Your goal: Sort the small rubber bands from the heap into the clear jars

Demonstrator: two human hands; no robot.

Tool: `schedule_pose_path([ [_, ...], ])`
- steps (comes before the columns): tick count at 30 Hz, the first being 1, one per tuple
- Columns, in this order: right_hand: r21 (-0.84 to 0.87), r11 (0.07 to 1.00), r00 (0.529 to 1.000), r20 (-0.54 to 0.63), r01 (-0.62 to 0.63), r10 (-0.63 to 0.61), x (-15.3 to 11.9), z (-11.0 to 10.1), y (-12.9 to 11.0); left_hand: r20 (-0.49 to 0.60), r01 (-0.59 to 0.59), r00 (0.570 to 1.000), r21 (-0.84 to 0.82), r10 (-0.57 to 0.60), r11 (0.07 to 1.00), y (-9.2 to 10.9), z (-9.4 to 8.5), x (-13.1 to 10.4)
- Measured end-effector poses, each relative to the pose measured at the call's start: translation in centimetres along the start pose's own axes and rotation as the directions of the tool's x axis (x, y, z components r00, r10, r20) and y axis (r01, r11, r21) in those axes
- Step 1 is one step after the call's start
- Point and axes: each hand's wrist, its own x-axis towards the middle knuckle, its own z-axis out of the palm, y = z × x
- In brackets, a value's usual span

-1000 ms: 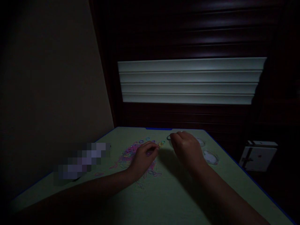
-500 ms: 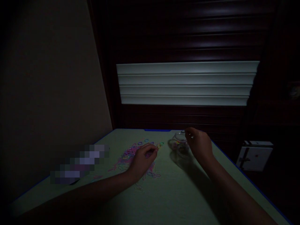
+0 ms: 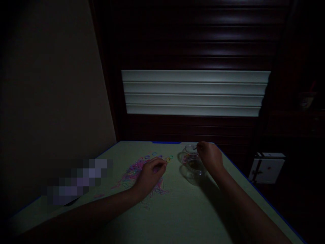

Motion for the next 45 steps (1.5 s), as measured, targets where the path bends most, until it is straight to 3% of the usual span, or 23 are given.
schedule_pose_path([
  [10,0.077,0.996,0.999,-0.026,0.041,-0.039,-0.3,-0.5,-0.4,-0.019,-0.007,1.000,0.003,0.007,1.000,-0.1,0.2,-0.2],
  [16,0.157,0.973,0.985,-0.068,0.170,-0.161,-1.6,-1.3,-3.9,-0.028,-0.018,0.999,-0.009,0.017,1.000,-0.8,-0.5,0.8],
  [19,0.096,0.934,0.939,-0.061,0.343,-0.338,-3.2,-1.2,-6.6,-0.046,-0.043,0.998,0.020,0.044,0.999,-1.5,-1.4,1.9],
  [21,0.047,0.884,0.884,0.010,0.466,-0.467,-4.2,-0.9,-8.1,-0.055,-0.041,0.998,0.054,0.044,0.998,-2.0,-2.0,2.5],
  [26,0.011,0.809,0.799,0.151,0.588,-0.582,-5.6,0.2,-9.5,-0.057,-0.008,0.998,0.125,0.016,0.992,-3.4,-2.8,3.4],
  [31,0.000,0.764,0.752,0.179,0.645,-0.635,-5.2,0.2,-8.7,0.072,-0.058,0.997,0.227,0.042,0.972,-3.6,-3.4,3.5],
  [36,-0.011,0.732,0.722,0.177,0.681,-0.669,-4.8,0.2,-8.4,0.265,-0.178,0.960,0.345,0.086,0.921,-2.9,-3.6,4.1],
  [41,-0.036,0.713,0.706,0.186,0.700,-0.683,-5.0,0.3,-8.8,0.369,-0.220,0.929,0.455,0.043,0.863,-2.9,-2.2,4.7],
  [45,-0.028,0.716,0.706,0.197,0.698,-0.680,-5.1,0.3,-8.9,0.372,-0.214,0.928,0.531,0.001,0.820,-3.3,-1.1,4.8],
])
